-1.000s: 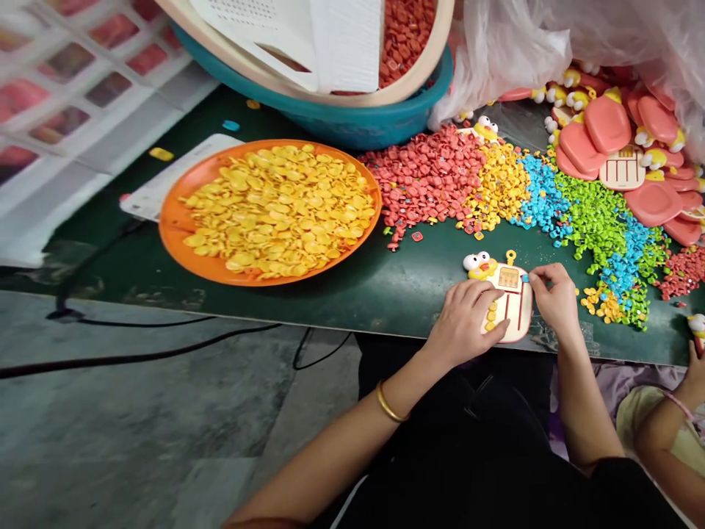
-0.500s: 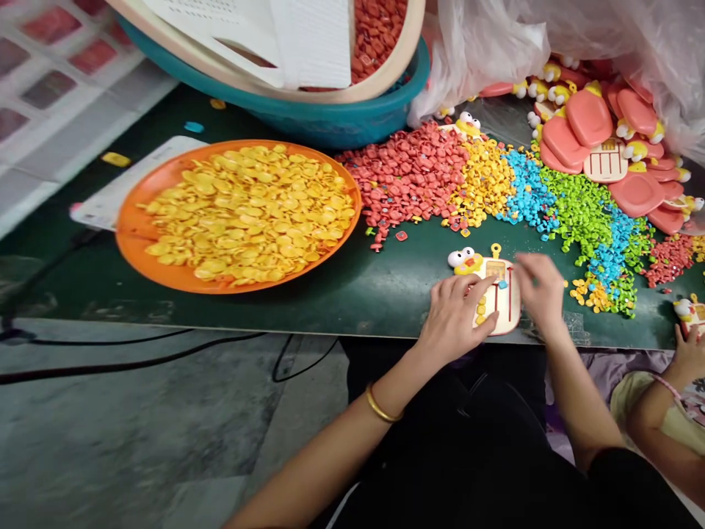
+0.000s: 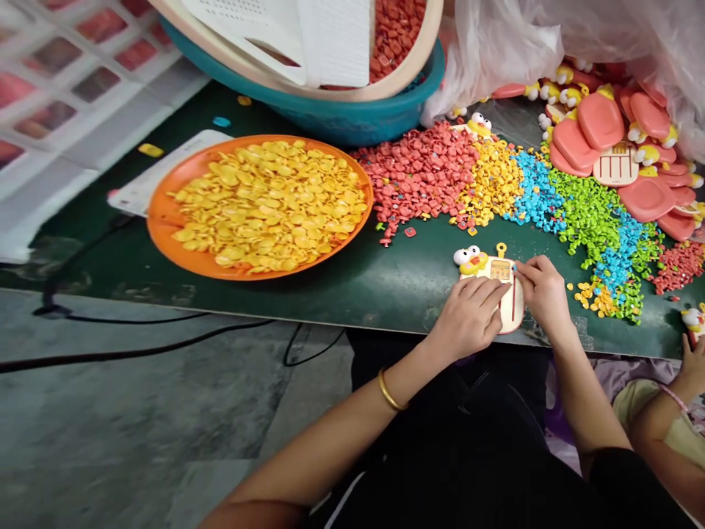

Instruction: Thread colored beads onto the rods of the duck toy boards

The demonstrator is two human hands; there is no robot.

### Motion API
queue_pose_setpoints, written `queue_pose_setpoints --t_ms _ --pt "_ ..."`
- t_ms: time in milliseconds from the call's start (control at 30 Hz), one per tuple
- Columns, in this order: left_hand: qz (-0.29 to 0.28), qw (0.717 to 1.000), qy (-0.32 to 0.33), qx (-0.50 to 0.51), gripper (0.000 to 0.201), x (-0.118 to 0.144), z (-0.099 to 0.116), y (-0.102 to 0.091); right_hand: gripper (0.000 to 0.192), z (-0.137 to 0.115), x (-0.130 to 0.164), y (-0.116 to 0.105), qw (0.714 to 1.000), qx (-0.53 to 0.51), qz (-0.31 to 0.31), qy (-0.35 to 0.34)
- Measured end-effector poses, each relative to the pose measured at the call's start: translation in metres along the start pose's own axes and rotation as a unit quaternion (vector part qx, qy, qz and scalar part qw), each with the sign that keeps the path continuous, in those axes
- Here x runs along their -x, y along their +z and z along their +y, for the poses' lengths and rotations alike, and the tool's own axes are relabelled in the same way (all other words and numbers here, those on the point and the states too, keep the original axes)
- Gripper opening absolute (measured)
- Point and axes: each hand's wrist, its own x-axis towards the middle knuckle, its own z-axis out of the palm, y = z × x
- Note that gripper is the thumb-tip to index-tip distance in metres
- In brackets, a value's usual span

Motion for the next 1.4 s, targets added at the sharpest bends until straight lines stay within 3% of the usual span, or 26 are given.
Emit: queue_pose_setpoints --t_ms 233,333,433,533,633,667,800,900,1067,1233,1333,1400 --pt "0.0 0.999 0.007 0.033 0.032 0.001 0.001 -0.001 0.026 -0.003 -0.012 -0.006 0.996 0.077 -0.05 -0.018" --pt "0.018 0.998 -0.015 0.051 0.028 0.002 0.002 0.001 0.026 -0.006 -0.005 -0.011 0.991 0.054 -0.111 -0.051" --pt "0.011 0.998 -0.035 0.053 0.025 0.002 0.0 0.003 0.026 -0.005 0.004 -0.009 0.99 -0.01 -0.122 -0.076" --pt "0.002 0.998 -0.038 0.04 0.033 0.001 -0.002 0.003 0.022 0.008 -0.012 -0.004 0.994 -0.064 -0.063 -0.055" --pt "-0.016 1.0 -0.012 0.024 0.049 -0.001 -0.003 0.002 0.021 0.033 -0.053 -0.002 0.994 0.008 0.077 0.076" --pt "-0.022 1.0 -0.005 0.021 0.051 -0.001 -0.003 0.001 0.021 0.041 -0.067 -0.003 0.989 0.036 0.097 0.109" --pt "-0.011 1.0 -0.005 0.027 0.049 -0.002 -0.003 0.001 0.016 0.061 -0.092 -0.006 0.987 0.058 0.079 0.131" --pt "0.001 0.999 0.009 0.033 0.047 -0.002 -0.004 0.002 0.01 0.056 -0.075 -0.005 0.989 0.017 0.04 0.144" --pt "-0.028 0.998 0.042 0.038 0.04 -0.002 -0.007 0.0 0.016 0.031 -0.031 -0.005 0.972 -0.188 -0.074 0.122" --pt "-0.027 0.997 0.035 0.07 0.039 -0.001 -0.007 -0.001 0.019 0.014 -0.014 -0.003 0.994 -0.094 -0.001 0.048" --pt "0.0 0.998 0.004 0.067 0.052 0.0 -0.006 0.0 0.025 0.007 0.004 0.004 0.997 -0.073 0.02 0.011" --pt "0.007 0.998 -0.013 0.061 0.048 0.0 -0.006 0.001 0.028 0.004 0.017 0.008 0.998 -0.059 0.024 -0.009"
